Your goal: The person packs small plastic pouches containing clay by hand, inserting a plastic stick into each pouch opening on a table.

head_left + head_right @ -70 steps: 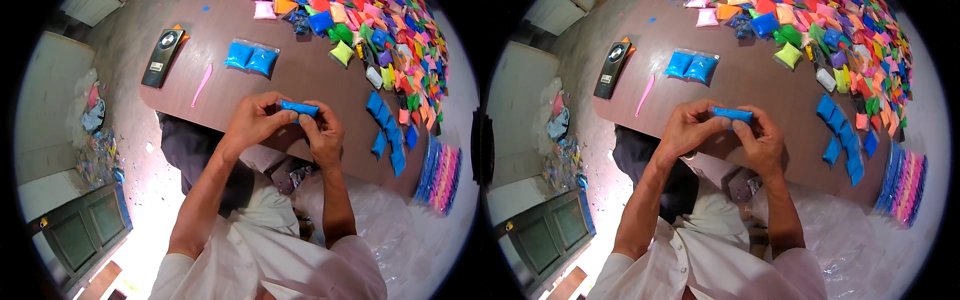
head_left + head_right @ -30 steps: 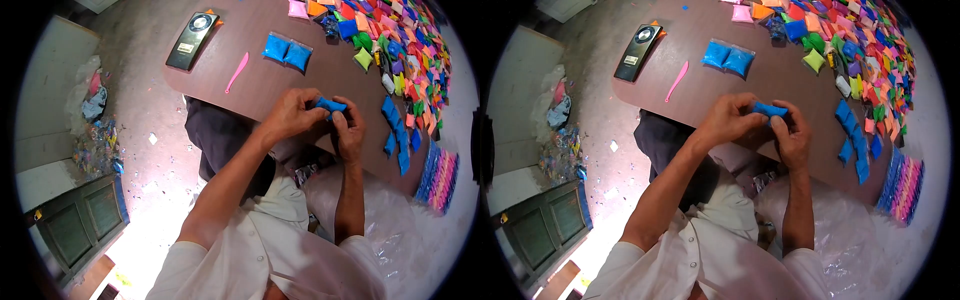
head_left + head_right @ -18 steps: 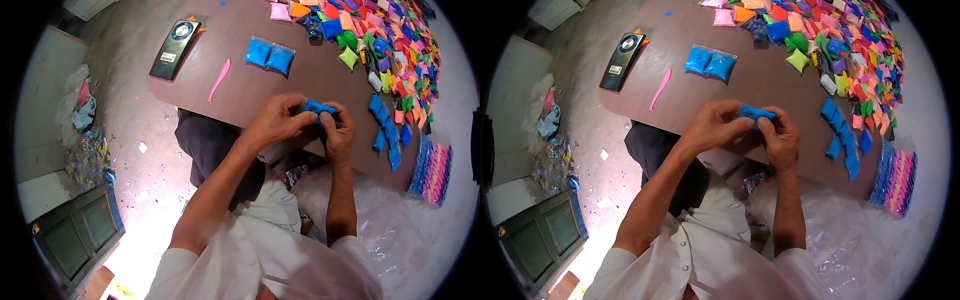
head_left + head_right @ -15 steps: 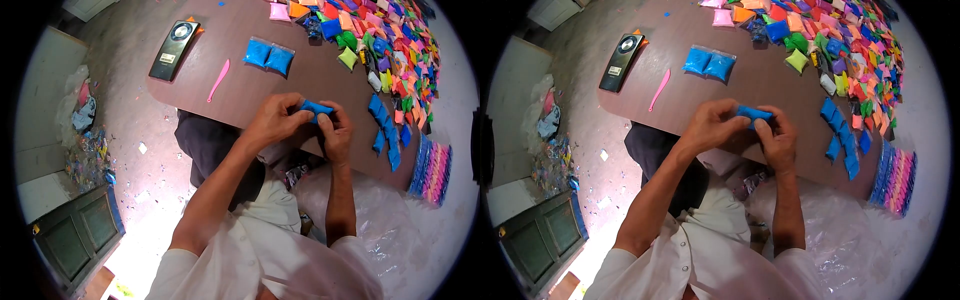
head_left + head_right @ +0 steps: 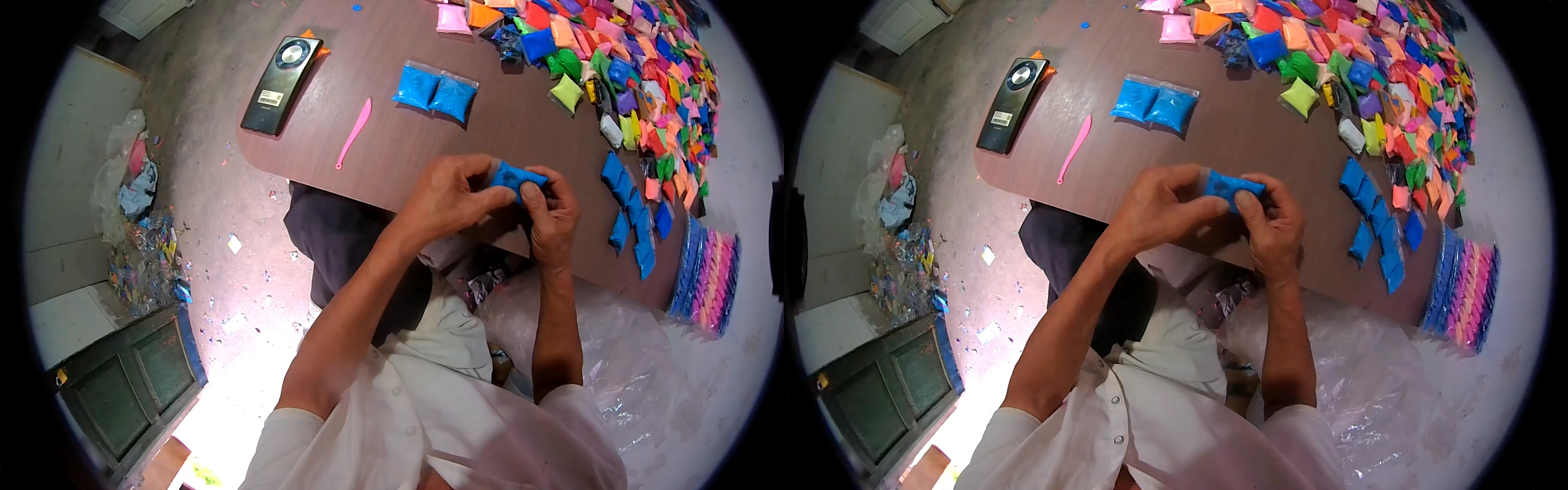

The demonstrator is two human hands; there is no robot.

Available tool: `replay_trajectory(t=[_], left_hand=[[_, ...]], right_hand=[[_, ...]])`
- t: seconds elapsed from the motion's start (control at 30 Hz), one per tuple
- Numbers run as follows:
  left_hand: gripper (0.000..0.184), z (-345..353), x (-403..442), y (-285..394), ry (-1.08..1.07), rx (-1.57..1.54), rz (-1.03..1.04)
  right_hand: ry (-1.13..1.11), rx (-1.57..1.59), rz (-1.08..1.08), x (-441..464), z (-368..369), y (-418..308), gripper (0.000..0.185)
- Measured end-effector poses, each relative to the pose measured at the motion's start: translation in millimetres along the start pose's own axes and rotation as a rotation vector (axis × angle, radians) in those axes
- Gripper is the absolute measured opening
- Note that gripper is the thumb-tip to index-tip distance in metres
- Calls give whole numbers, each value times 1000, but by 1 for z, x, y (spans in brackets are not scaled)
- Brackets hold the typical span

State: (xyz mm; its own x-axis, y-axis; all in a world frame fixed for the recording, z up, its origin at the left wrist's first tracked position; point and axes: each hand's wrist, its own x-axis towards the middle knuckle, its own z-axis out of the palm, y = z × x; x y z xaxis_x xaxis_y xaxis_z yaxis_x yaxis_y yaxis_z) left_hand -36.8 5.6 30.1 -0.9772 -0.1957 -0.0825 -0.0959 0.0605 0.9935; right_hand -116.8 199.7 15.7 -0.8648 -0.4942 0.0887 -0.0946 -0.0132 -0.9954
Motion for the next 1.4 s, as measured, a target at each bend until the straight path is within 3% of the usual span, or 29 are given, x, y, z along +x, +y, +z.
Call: replay_trajectory(t=[0.07,0.3,0.37,0.6,0.67,0.8,1.0,1.07,1.17,1.4], left_hand=[[20,1,1,-6,22,-130,-27],[19,-2,2,-8,39,-88,58],[19,-5,-1,6,-26,-102,-80],[22,-3,-1,1,-31,-107,-95],[20,1,1,-12,48,-92,29],[19,-3,0,-7,55,26,56],[18,-6,-2,4,-22,-77,-102],[20,-4,-1,-3,-8,-149,12],[22,-4,-1,-2,-25,-281,-76],[19,-5,1,-11,17,-135,24]], right_hand=[[-8,14,2,0,2,-3,28],[-59,-63,27,0,3,-4,34],[-46,-69,53,0,3,-3,33],[-29,-55,-6,1,0,1,31],[-29,-72,-9,1,2,-2,31],[-76,-84,14,1,5,-7,31],[-60,-29,3,-1,2,-3,30],[-47,-14,-3,-1,2,-2,29],[-50,-38,-23,0,2,-3,29],[-67,-80,-10,2,4,-3,29]])
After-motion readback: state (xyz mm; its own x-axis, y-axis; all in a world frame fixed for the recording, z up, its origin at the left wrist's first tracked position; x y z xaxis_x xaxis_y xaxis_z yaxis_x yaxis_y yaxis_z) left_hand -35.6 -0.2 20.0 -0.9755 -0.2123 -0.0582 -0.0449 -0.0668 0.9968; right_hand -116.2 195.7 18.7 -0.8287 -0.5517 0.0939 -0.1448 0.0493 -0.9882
